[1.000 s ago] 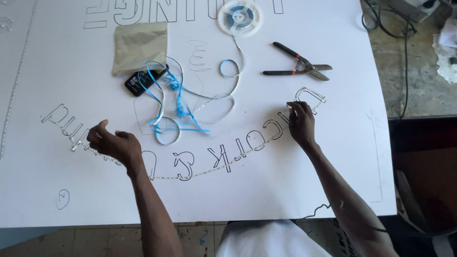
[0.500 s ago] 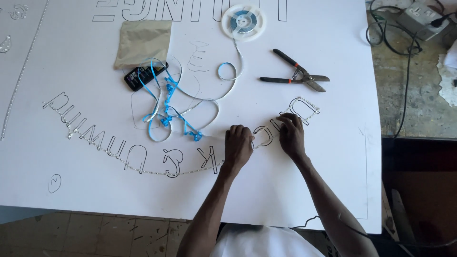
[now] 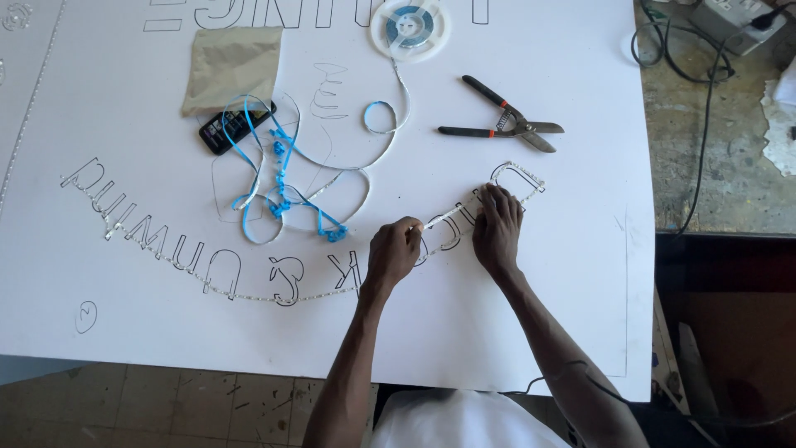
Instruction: Applying a flexible blue LED strip to a sign board by peeling the adhesive backing and following a traced outline of letters.
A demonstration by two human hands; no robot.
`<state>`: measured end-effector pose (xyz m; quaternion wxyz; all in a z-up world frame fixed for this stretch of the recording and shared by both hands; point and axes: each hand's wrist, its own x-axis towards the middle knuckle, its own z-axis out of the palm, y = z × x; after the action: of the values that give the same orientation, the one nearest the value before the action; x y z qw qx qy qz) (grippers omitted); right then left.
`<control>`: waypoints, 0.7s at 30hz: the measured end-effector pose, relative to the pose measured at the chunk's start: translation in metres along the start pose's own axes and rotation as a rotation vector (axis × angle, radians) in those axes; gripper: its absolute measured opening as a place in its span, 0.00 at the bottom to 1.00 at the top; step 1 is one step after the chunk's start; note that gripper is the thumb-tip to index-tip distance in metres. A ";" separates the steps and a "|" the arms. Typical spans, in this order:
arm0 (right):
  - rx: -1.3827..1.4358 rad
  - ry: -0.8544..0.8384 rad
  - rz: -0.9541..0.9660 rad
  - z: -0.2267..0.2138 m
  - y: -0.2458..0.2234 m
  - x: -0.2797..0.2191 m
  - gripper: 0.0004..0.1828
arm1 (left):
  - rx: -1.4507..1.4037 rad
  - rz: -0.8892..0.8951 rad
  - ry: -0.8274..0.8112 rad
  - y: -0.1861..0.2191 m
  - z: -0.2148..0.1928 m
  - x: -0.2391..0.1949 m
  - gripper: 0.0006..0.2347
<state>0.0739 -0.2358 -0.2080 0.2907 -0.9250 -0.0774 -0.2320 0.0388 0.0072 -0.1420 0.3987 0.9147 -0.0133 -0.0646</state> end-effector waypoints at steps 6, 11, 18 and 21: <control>-0.028 -0.019 -0.002 -0.002 0.001 0.008 0.20 | -0.254 0.114 -0.057 -0.001 -0.004 0.018 0.12; -0.043 0.007 -0.001 0.005 0.005 0.001 0.21 | -0.351 0.120 -0.081 0.024 -0.014 0.022 0.12; -0.082 -0.031 -0.022 0.006 0.007 0.000 0.27 | -0.164 -0.042 -0.125 -0.046 0.019 -0.001 0.12; -0.096 -0.065 -0.030 0.005 0.005 -0.004 0.26 | -0.094 -0.060 -0.077 -0.034 0.000 -0.017 0.14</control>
<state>0.0735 -0.2368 -0.2156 0.2398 -0.9437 -0.0893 -0.2095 0.0211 0.0318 -0.1648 0.4384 0.8917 0.0021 -0.1122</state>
